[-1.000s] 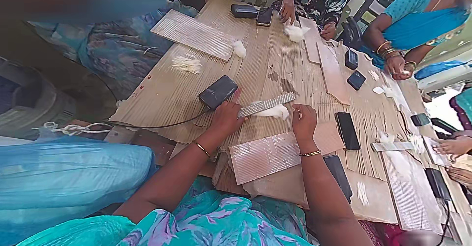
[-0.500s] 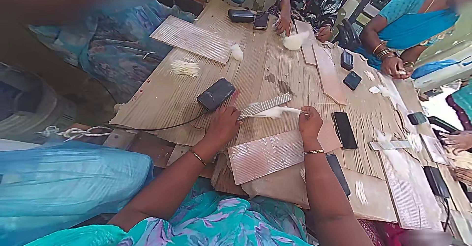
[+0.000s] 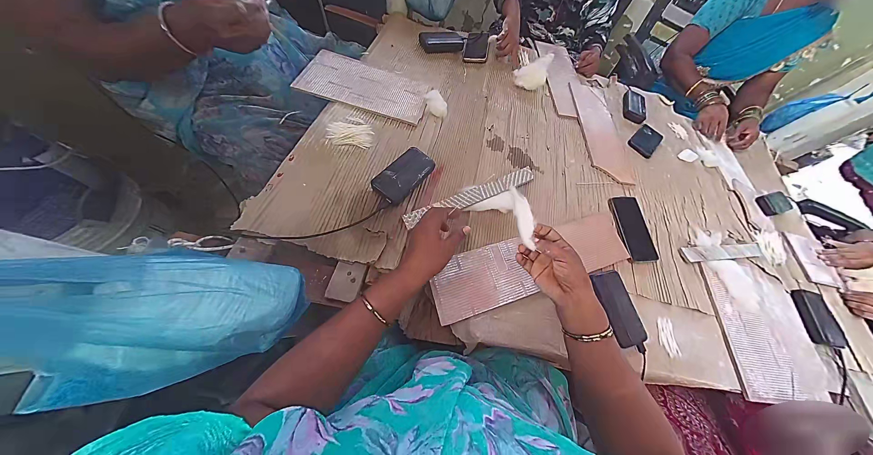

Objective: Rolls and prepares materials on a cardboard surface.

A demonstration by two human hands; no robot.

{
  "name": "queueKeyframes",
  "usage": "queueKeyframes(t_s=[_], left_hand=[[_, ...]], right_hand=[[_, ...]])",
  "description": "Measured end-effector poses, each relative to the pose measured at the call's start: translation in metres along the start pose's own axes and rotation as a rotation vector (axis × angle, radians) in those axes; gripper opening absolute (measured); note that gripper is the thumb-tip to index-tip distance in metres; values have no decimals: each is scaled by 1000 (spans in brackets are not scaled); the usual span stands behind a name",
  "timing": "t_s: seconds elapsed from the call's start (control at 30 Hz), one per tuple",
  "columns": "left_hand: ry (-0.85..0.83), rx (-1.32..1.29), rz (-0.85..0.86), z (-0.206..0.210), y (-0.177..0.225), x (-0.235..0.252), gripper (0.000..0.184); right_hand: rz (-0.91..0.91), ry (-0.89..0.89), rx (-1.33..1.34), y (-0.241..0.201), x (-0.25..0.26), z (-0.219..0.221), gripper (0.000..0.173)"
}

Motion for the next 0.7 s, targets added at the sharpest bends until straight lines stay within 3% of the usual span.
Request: queueKeyframes(t_s=[0.13, 0.23, 0.33, 0.4, 0.53, 0.7], left_hand=[[60, 12, 271, -8, 32, -30, 45], [-58, 157, 422, -4, 49, -50, 36], [-331, 115, 304, 9, 41, -65, 35], [-431, 47, 156, 14, 30, -72, 30], [-400, -115, -52, 10, 9, -80, 17], [-397, -132, -59, -2, 7, -91, 14]], right_hand=[[105, -124, -149, 34, -33, 23, 25], [141, -275, -327, 52, -52, 34, 23], [146, -339, -385, 62, -63, 43, 17], [107, -290, -381, 64, -66, 43, 16], [-53, -90, -490, 52, -68, 40, 13], [-128, -199, -852, 45, -77, 68, 15]])
Point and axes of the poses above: each hand's wrist, its own x-axis towards the middle knuckle, its own z-axis out of the palm, y = z × x, the point moved 8 cm from there along x, towards the middle knuckle, and after that the axes turned 10 degrees about -y, right-handed, at the moved point
